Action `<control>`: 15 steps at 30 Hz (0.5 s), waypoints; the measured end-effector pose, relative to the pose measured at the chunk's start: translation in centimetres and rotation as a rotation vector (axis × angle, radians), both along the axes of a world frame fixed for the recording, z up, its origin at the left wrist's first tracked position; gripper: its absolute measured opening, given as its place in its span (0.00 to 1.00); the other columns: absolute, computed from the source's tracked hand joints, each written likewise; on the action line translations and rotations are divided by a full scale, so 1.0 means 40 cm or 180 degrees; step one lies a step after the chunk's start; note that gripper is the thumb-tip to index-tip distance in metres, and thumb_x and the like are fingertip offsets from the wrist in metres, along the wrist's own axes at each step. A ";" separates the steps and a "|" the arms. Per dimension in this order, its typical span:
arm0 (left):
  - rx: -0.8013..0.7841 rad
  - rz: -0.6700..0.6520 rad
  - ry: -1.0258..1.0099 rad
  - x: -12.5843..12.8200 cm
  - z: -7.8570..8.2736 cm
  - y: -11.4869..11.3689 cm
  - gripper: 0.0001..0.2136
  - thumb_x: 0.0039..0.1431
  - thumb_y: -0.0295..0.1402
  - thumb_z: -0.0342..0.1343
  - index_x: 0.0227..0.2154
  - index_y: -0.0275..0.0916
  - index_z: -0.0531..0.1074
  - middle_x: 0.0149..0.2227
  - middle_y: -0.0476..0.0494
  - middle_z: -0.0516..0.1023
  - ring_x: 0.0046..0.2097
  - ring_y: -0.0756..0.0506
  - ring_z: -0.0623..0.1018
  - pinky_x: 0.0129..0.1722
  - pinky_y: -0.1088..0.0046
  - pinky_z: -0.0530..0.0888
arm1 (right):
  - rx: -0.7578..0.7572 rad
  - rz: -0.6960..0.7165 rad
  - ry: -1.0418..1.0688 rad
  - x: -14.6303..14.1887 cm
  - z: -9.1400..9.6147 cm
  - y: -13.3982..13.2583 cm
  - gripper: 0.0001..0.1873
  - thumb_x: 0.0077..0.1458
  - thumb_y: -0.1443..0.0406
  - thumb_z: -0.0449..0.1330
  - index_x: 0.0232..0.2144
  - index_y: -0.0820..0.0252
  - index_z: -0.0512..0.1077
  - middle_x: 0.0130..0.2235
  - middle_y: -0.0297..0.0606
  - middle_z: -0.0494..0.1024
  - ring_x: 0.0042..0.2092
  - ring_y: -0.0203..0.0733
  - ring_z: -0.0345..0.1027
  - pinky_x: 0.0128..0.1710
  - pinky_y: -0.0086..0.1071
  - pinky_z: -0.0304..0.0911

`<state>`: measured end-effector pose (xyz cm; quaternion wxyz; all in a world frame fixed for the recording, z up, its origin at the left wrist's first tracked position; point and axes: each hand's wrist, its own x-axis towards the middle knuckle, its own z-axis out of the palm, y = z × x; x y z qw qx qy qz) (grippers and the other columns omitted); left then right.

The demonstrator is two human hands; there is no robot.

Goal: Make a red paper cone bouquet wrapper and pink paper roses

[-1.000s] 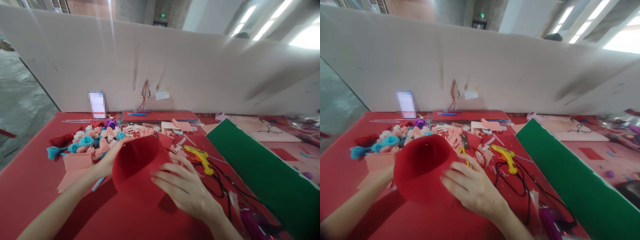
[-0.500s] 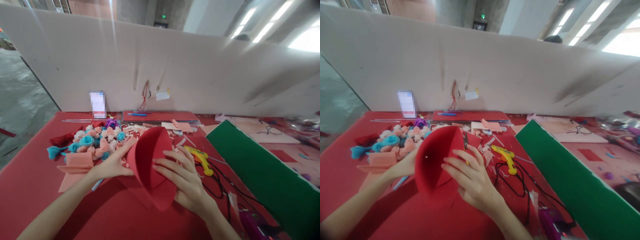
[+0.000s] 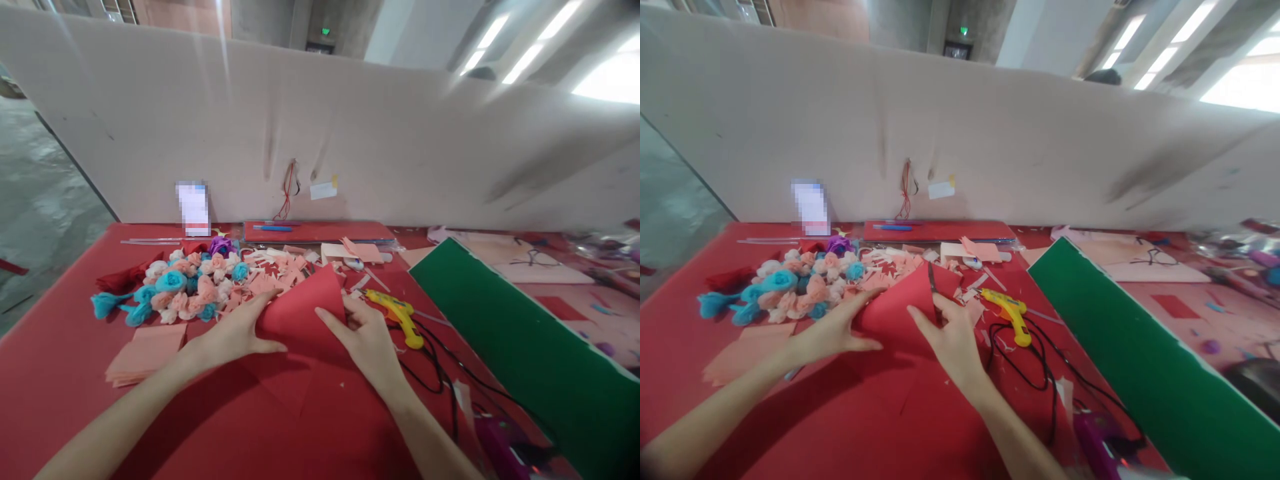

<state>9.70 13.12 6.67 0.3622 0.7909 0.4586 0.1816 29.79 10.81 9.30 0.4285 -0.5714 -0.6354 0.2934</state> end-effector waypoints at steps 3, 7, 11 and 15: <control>0.0814 -0.0066 0.0582 0.015 -0.014 -0.002 0.36 0.47 0.34 0.58 0.58 0.38 0.49 0.54 0.33 0.65 0.49 0.35 0.72 0.44 0.60 0.71 | -0.0110 0.0048 0.0274 -0.011 -0.005 0.006 0.10 0.47 0.60 0.58 0.22 0.63 0.68 0.23 0.34 0.72 0.24 0.35 0.64 0.24 0.26 0.63; 0.1153 -0.0141 0.0733 0.019 -0.031 -0.003 0.31 0.47 0.31 0.57 0.55 0.33 0.52 0.48 0.29 0.70 0.43 0.34 0.75 0.36 0.61 0.72 | -0.0165 0.0356 0.0613 -0.018 -0.003 -0.006 0.10 0.48 0.60 0.58 0.27 0.64 0.71 0.26 0.35 0.75 0.26 0.37 0.69 0.24 0.26 0.65; 0.0697 -0.0099 0.0254 0.011 -0.035 0.006 0.27 0.47 0.37 0.58 0.49 0.36 0.57 0.44 0.34 0.74 0.44 0.35 0.75 0.37 0.61 0.71 | 0.0198 0.0649 0.0548 -0.013 0.009 -0.026 0.13 0.55 0.61 0.52 0.34 0.61 0.74 0.30 0.38 0.79 0.31 0.41 0.74 0.28 0.28 0.69; 0.0368 -0.0217 -0.0280 0.000 -0.034 0.016 0.29 0.45 0.42 0.60 0.49 0.39 0.57 0.49 0.36 0.71 0.47 0.37 0.73 0.45 0.61 0.69 | 0.1051 0.0649 -0.0346 -0.001 0.017 -0.044 0.12 0.56 0.67 0.51 0.39 0.59 0.72 0.37 0.40 0.79 0.39 0.41 0.74 0.38 0.29 0.70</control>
